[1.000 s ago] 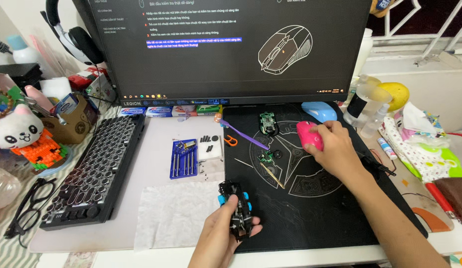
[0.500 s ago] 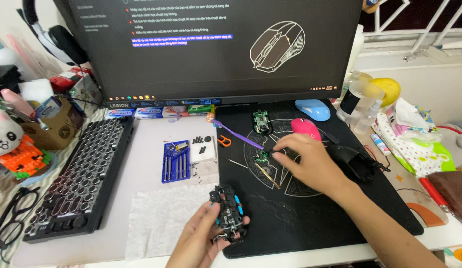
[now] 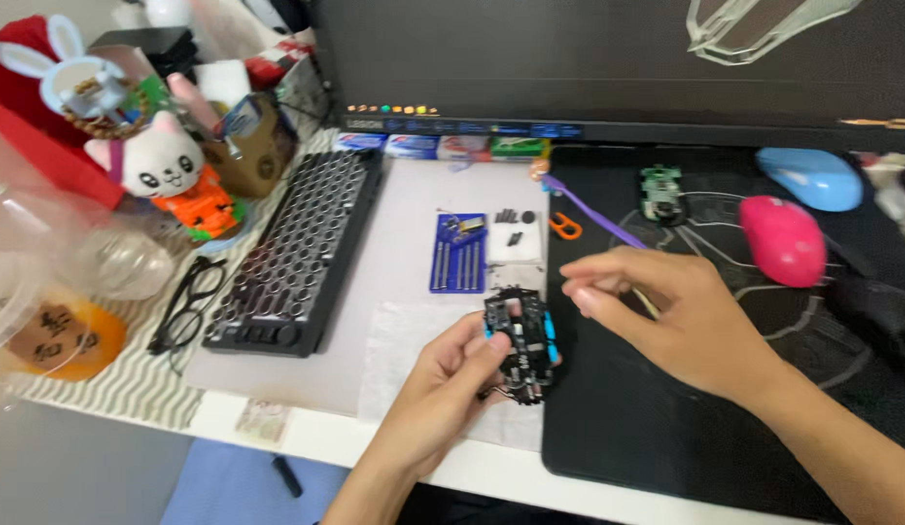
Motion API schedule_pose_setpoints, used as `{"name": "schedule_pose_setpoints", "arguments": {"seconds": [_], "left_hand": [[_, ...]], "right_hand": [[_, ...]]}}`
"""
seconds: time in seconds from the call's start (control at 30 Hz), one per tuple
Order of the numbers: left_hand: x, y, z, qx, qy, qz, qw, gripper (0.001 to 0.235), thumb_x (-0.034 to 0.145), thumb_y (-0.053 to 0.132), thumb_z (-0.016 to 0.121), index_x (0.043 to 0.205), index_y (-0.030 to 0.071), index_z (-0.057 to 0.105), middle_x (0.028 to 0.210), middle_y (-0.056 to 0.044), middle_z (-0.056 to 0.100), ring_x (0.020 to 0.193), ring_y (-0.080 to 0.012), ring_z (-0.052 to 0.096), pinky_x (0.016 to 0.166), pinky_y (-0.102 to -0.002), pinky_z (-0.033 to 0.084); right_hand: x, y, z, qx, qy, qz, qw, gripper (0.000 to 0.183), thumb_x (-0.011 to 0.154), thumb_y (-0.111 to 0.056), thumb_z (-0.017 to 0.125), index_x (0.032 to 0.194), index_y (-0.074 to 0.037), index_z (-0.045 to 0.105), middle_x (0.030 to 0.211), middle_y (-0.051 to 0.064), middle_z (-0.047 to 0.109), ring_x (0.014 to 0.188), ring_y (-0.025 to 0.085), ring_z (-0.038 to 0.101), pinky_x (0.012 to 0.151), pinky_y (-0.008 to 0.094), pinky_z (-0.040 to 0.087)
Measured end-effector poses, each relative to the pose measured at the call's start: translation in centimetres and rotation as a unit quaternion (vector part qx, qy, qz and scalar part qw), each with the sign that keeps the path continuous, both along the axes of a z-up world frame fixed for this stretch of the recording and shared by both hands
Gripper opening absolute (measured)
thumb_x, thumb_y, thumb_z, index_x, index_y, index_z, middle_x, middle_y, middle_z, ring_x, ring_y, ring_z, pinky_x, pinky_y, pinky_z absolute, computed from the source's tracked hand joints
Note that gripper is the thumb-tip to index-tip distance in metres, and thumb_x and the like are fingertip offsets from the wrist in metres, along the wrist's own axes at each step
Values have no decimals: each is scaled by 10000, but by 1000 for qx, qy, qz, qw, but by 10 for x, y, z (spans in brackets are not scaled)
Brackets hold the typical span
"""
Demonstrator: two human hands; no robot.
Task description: The person disassembles a computer mouse by removing the internal circuit board and scroll wheel assembly using a small screwdriver, then prepares to reassemble the components into the mouse chassis.
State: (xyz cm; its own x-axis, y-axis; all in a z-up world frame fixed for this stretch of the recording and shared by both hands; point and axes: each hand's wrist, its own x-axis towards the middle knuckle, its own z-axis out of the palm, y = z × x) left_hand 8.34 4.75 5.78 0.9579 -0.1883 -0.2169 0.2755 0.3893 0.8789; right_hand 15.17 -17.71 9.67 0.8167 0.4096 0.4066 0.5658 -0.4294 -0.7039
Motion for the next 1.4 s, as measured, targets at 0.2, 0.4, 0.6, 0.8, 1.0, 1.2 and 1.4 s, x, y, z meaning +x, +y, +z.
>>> {"name": "schedule_pose_setpoints", "arguments": {"seconds": [0.2,0.4,0.6,0.8,1.0,1.2,1.4], "left_hand": [[5,6,-15,-41,6,-17,999,380,989,192,621,1343,53,631,1132,-116,761,939,-136,704,823,-268,562],[7,3,-17,-31,-21,-32,999,359,1002,147,635,1344,40,628,1077,-75,762,844,-49,625,717,-197,482],[15,3,-26,-48,-94,-7,994,347,958,94,712,1282,25,611,1099,-12,727,1044,-67,613,978,-252,463],[20,4,-18,-55,-7,1,998,395,926,108,704,1301,22,614,1233,-106,755,1117,-118,654,1022,-290,495],[25,7,-24,22,112,-1,993,562,921,124,636,1483,150,625,1138,5,781,888,-45,625,748,-219,524],[27,0,-14,-122,161,71,977,281,1014,9,493,1262,-22,621,1099,-272,742,1034,-413,762,824,-474,647],[21,4,-31,6,128,81,988,172,910,-14,690,1027,103,643,735,35,515,725,-102,566,639,-315,574]], "right_hand": [[-5,-1,-35,97,143,27,985,349,858,-104,724,1203,-95,780,988,63,878,839,102,801,855,232,643],[-8,-3,-54,121,196,1,973,377,805,-74,763,1178,-75,816,1037,61,903,943,115,832,896,250,642],[-13,2,-64,122,111,7,986,280,773,-57,780,1051,-60,815,1062,58,860,984,128,795,889,257,615],[-10,3,-67,125,96,36,987,262,800,-104,745,1054,-62,793,1126,116,811,776,145,793,703,235,707],[-13,11,-56,52,35,-44,997,77,793,-101,753,851,-116,801,1012,29,846,891,84,811,896,212,586],[-14,15,-52,125,88,-109,982,70,813,27,693,834,25,761,921,147,822,892,198,789,808,257,602],[-12,4,-64,156,147,-103,971,137,884,14,654,957,22,770,990,142,825,677,170,733,695,234,608]]}}
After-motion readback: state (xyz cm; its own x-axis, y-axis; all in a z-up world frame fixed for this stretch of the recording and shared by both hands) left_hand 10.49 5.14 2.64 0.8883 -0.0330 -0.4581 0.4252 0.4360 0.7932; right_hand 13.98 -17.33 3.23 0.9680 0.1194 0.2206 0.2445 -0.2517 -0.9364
